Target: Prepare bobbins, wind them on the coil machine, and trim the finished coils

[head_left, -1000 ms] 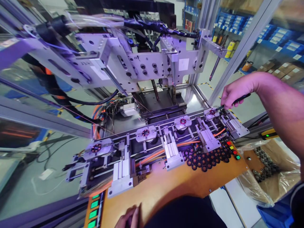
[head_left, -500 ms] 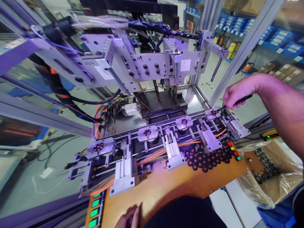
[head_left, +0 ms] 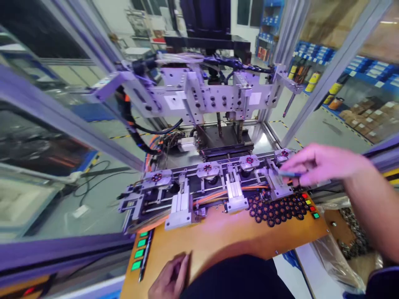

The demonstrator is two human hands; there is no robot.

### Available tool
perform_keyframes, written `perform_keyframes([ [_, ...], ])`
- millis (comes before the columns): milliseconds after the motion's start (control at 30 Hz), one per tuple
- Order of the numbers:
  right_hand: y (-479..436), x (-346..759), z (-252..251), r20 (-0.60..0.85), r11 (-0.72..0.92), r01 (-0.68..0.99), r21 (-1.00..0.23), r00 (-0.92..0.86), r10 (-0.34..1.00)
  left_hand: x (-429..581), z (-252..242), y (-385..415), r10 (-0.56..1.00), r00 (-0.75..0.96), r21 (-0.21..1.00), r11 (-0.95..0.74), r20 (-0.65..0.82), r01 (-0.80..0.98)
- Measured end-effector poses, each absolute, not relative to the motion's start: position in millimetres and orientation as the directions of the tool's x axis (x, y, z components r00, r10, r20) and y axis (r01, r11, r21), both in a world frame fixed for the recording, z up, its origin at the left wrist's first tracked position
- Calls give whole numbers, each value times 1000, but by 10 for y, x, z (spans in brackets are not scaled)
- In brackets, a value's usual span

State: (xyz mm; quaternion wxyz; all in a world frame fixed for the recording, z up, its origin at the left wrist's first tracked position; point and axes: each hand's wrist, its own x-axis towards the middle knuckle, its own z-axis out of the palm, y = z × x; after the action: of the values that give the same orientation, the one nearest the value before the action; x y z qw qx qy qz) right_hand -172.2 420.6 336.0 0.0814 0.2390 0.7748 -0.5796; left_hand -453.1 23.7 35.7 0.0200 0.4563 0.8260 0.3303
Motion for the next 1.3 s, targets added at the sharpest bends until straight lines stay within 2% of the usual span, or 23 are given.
perform_keyframes([
  [100, 3326, -1765, 2721, -330, -14, 333, -943, -927, 180, -4501, 490, 311, 806, -591, 718, 394, 30, 573],
  [167, 2813, -1881, 2130, -360, -194, 328, -925, -919, 161, -4439, 598, 412, 865, -485, 803, 378, -129, 460],
  [200, 2614, -1960, 1829, -375, -211, 325, -922, -884, 280, -4393, 646, 474, 889, -428, 829, 360, -166, 427],
  [300, 2291, -2210, 1103, -393, -116, 378, -919, -838, 379, -4219, 736, 667, 937, -289, 873, 299, -194, 384],
  [433, 2271, -2349, 751, -310, 143, 453, -880, -776, 549, -4033, 774, 842, 964, -162, 885, 258, -210, 388],
  [533, 2270, -2259, 741, -176, 370, 514, -774, -736, 654, -3989, 823, 868, 969, -106, 871, 245, -221, 425],
  [600, 2241, -2150, 754, -106, 487, 538, -688, -738, 666, -4028, 907, 845, 974, -81, 860, 226, -213, 458],
  [733, 2306, -1884, 929, 0, 664, 520, -537, -787, 616, -4398, 1316, 762, 985, -83, 812, 171, -150, 558],
  [867, 2727, -1733, 1563, 156, 821, 410, -397, -851, 501, -5061, 2031, 810, 983, -181, 679, 130, 5, 723],
  [933, 3013, -1804, 1999, 234, 929, 339, -150, -900, 367, -5330, 2371, 973, 974, -206, 575, 116, 92, 810],
  [1000, 3301, -1975, 2389, 199, 942, 336, 11, -924, 328, -5475, 2603, 1249, 970, -180, 463, 87, 160, 882],
  [1133, 3850, -2398, 2741, 69, 916, 396, 59, -917, 392, -5411, 2656, 1960, 982, -15, 294, -42, 188, 955],
  [1300, 4274, -2655, 2579, -33, 928, 373, -14, -927, 373, -5233, 2341, 2558, 989, 66, 192, -91, 133, 977],
])
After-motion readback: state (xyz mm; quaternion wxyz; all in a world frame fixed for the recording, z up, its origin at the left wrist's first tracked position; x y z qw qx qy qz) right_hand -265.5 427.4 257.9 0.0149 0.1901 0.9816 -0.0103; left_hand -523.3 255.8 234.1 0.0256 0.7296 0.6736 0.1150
